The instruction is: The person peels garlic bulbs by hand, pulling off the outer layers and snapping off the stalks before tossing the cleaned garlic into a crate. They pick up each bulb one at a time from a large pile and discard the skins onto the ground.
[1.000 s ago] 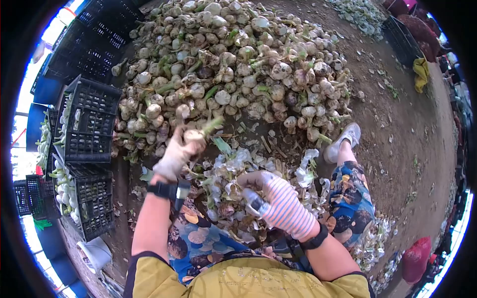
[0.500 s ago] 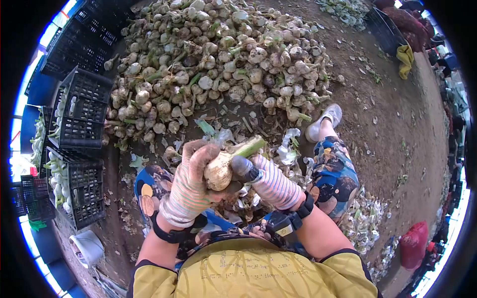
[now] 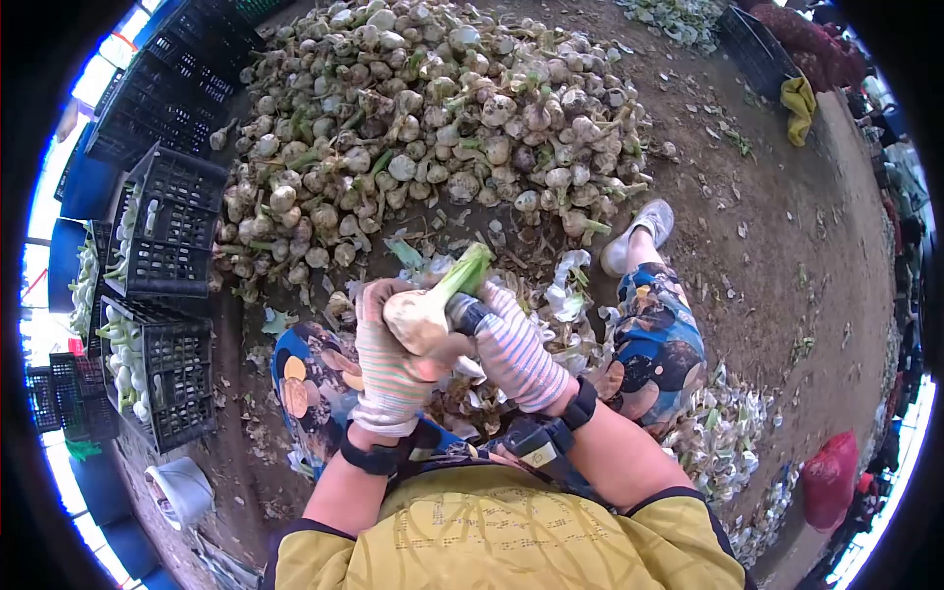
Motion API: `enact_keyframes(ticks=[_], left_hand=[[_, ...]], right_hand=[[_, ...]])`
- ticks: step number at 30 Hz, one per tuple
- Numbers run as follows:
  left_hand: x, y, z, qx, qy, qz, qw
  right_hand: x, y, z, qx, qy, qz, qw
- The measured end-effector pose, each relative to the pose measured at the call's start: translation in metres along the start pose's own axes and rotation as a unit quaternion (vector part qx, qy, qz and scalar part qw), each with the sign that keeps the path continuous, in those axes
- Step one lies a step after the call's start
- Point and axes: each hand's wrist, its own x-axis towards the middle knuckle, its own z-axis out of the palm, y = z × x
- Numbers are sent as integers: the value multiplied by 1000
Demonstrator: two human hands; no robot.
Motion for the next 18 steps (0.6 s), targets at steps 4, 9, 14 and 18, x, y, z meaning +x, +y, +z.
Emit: enact_keyframes(ticks=[4, 9, 14, 18], left_hand=[[19, 15, -18, -531, -113, -533, 649], [13, -41, -29, -427, -254, -444, 746], [16, -5, -17, 35, -118, -28, 992], [22, 0, -25, 121, -142, 40, 982]], right_hand=[[6, -23, -20, 355, 21, 277, 892], [11, -16, -29, 354, -137, 229, 896], [8, 8, -11, 267, -37, 209, 940], [10, 0, -11, 203, -65, 185, 959]])
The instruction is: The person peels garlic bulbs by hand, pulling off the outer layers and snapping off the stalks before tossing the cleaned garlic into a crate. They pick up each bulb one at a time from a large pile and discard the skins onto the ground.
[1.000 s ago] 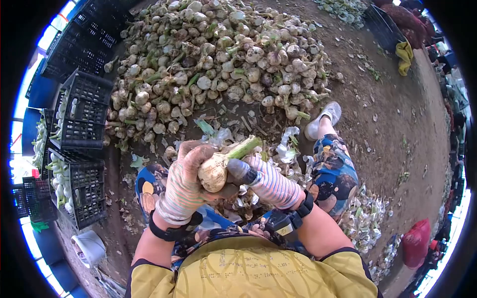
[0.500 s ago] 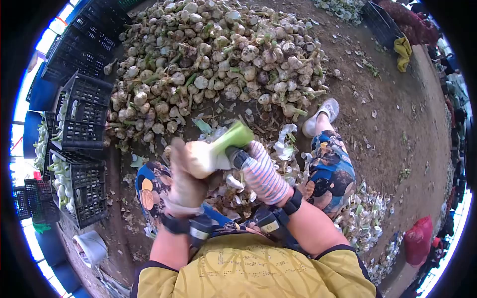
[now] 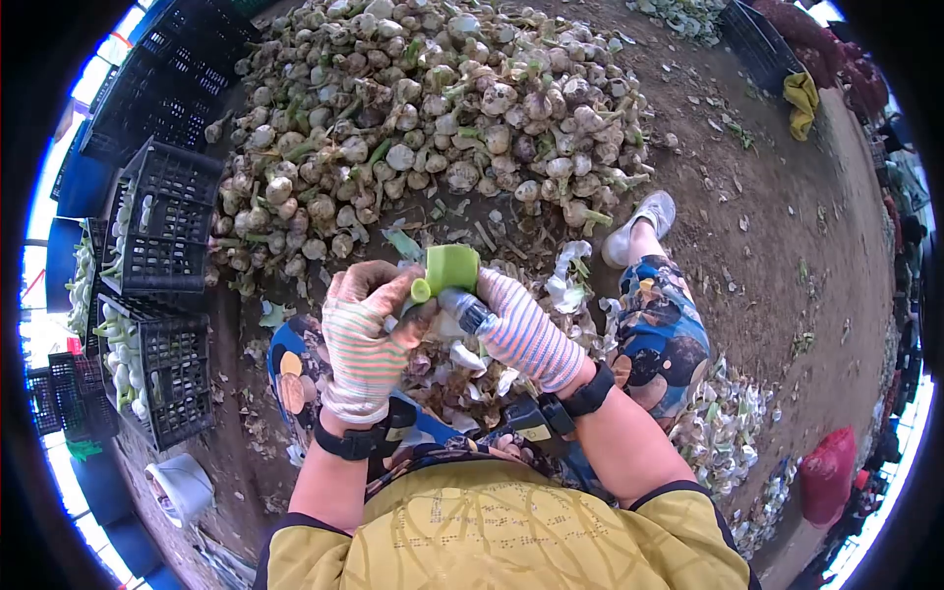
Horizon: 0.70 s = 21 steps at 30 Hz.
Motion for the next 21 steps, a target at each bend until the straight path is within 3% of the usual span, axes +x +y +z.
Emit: enact_keyframes(ticks=[2, 3, 5, 6, 8, 10, 12, 13, 14, 15, 16, 18, 19, 20, 21], left_hand=[[1, 2, 2, -12, 2, 9, 1000], [-1, 2, 5, -149, -3, -58, 987], [-2, 3, 5, -373, -25, -163, 913], [-3, 2, -1, -393, -56, -191, 898], [-14, -1, 3, -547, -25, -225, 806], [-20, 3, 1, -581, -16, -222, 783], [-25, -5, 3, -657, 55, -271, 702], [-20, -2, -5, -685, 76, -294, 662], [-18, -13, -2, -671, 151, -378, 620], [-25, -40, 0, -728, 151, -348, 570], [-32, -66, 0, -781, 148, -316, 518], [-30, -78, -6, -713, 201, -378, 555], [-34, -77, -10, -706, 215, -375, 561], [-36, -75, -13, -700, 227, -372, 565], [-35, -77, -17, -699, 230, -371, 567]], right_hand=[[1, -6, -3, -46, -7, -13, 999], [1, -12, -1, -46, -6, -13, 999], [2, -22, 4, 3, 109, -37, 993], [6, -19, 2, 2, 113, -37, 993], [17, 2, -9, -50, 161, -43, 985], [23, 25, -16, -86, 175, -84, 977], [24, 30, -10, -247, -21, -109, 963], [15, 1, -4, -376, -149, -27, 914], [10, 4, 0, -332, -211, -126, 911], [-1, -14, 1, -169, -234, -7, 957], [-11, -33, -2, -1, -247, 116, 962], [-19, -33, -9, 72, -69, -29, 995], [-13, -36, -12, 170, -20, 20, 985], [-12, -27, -13, 116, 50, -48, 991], [-3, -14, -22, 117, 67, -40, 990]])
